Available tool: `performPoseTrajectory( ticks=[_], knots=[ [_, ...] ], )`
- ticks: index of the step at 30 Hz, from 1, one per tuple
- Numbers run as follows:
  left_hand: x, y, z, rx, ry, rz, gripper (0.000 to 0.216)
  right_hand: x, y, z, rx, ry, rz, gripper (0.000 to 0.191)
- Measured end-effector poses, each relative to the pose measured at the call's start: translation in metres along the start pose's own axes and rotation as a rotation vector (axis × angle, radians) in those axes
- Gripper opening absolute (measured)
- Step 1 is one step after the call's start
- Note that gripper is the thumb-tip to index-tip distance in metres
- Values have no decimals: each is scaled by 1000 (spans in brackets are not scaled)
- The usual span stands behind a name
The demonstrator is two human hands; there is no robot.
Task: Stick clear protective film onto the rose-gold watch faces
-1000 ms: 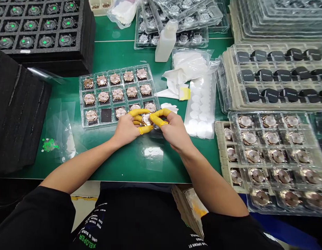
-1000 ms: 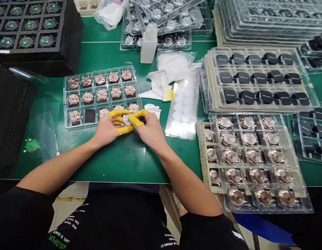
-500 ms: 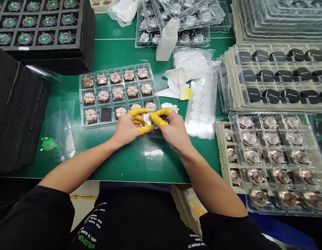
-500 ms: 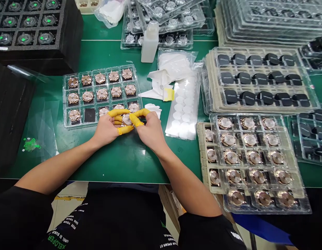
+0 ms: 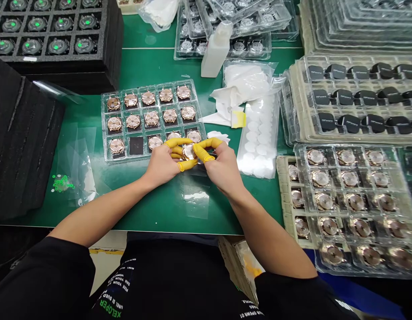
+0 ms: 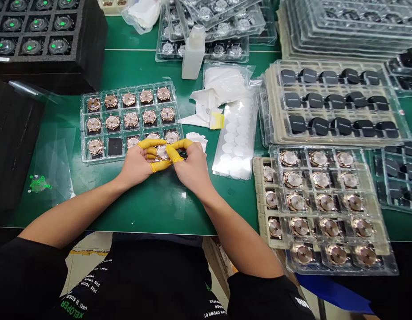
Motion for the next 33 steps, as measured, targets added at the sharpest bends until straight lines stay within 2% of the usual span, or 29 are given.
performPoseTrajectory(
  ticks=[8, 10, 14, 16, 18, 21, 24, 28, 30, 33],
  knots=[
    [0, -1, 0, 3, 1, 5, 61, -1, -2, -2, 39, -8, -35, 24],
    [0, 0, 0, 3, 9, 11, 61, 7, -4, 3, 78, 69, -20, 29],
    [1, 0, 0, -1, 19, 55, 60, 40, -9, 14, 161, 360, 128, 39],
    [1, 0, 0, -6, 19, 70, 60, 51, -10, 19, 180, 410, 254, 44],
    [0, 0, 0, -10, 11, 69, 61, 51, -11, 21, 149, 320, 348, 46],
    [-1, 2, -1, -12, 5, 43, 61, 36, -12, 17, 6, 70, 363, 34],
    [0, 3, -2, -8, 26, 24, 60, 22, -10, 11, -121, -34, 375, 51],
    [0, 1, -1, -18, 2, 2, 63, -1, -2, 5, -264, -282, 340, 47],
    [-1, 0, -1, -23, -29, -19, 65, -9, 1, 4, -260, -326, 360, 44],
    [-1, -1, -1, -26, -41, -32, 65, -15, 3, 4, -206, -255, 435, 36]
  ],
)
Point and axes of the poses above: each hand's wrist, its own z-axis towards the middle knuckle, its own x-axis out of the back of the hand, y = z × x, the point moved 4 cm from there along z, towards the middle knuckle, and after that the axes turned 3 degrees about -y, right-handed, at the moved point
